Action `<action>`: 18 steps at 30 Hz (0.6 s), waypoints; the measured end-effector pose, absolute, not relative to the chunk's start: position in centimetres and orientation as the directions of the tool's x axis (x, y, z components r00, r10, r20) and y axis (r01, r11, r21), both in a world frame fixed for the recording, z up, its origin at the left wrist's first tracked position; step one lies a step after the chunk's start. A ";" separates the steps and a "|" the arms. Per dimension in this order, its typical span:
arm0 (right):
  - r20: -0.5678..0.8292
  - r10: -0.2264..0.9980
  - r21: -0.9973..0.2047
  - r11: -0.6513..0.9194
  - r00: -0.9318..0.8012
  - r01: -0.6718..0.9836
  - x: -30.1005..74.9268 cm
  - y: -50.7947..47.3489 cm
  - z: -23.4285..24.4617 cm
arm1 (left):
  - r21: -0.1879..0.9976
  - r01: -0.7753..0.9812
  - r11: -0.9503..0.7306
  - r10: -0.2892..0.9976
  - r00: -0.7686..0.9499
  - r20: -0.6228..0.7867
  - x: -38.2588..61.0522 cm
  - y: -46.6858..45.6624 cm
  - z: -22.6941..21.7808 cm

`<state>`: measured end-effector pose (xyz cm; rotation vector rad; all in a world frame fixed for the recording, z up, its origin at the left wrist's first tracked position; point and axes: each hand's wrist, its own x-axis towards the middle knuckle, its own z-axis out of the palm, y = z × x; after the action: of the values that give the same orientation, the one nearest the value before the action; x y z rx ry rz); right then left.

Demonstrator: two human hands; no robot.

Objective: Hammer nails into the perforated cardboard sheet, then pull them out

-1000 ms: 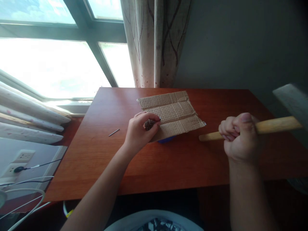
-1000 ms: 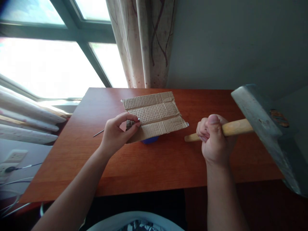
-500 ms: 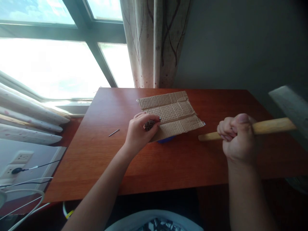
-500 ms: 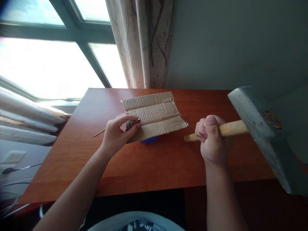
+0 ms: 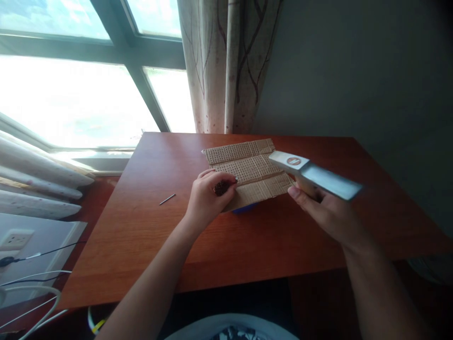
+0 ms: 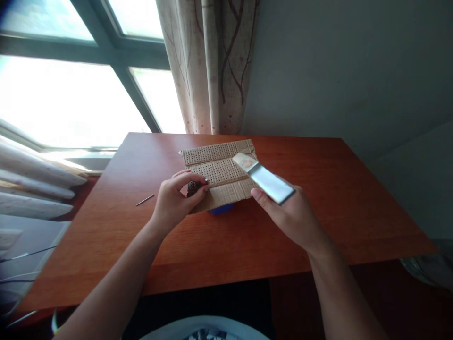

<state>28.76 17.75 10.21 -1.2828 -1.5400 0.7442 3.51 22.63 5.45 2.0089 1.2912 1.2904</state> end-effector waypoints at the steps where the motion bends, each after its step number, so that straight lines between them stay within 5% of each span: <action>1: 0.279 0.959 -0.872 0.272 -0.044 0.407 28.7 17.8 10.4 | 0.739 0.473 -0.480 0.869 0.138 0.476 3.5 22.6 5.5; 4: 0.223 0.951 -0.774 0.306 -0.214 0.555 28.2 18.1 11.1 | 0.738 0.464 -0.490 0.864 0.148 0.481 3.5 22.6 5.5; 10: 0.242 0.932 -0.515 0.358 -0.269 0.779 26.4 18.8 13.7 | 0.729 0.461 -0.506 0.856 0.162 0.491 3.5 22.5 5.7; 18: 0.203 0.921 -0.434 0.390 -0.333 0.812 25.0 19.5 14.3 | 0.729 0.462 -0.505 0.857 0.169 0.487 3.5 22.7 5.5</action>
<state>24.99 19.52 14.27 -1.4929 -2.2400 0.3563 3.46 22.68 5.53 2.0371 1.2467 1.2831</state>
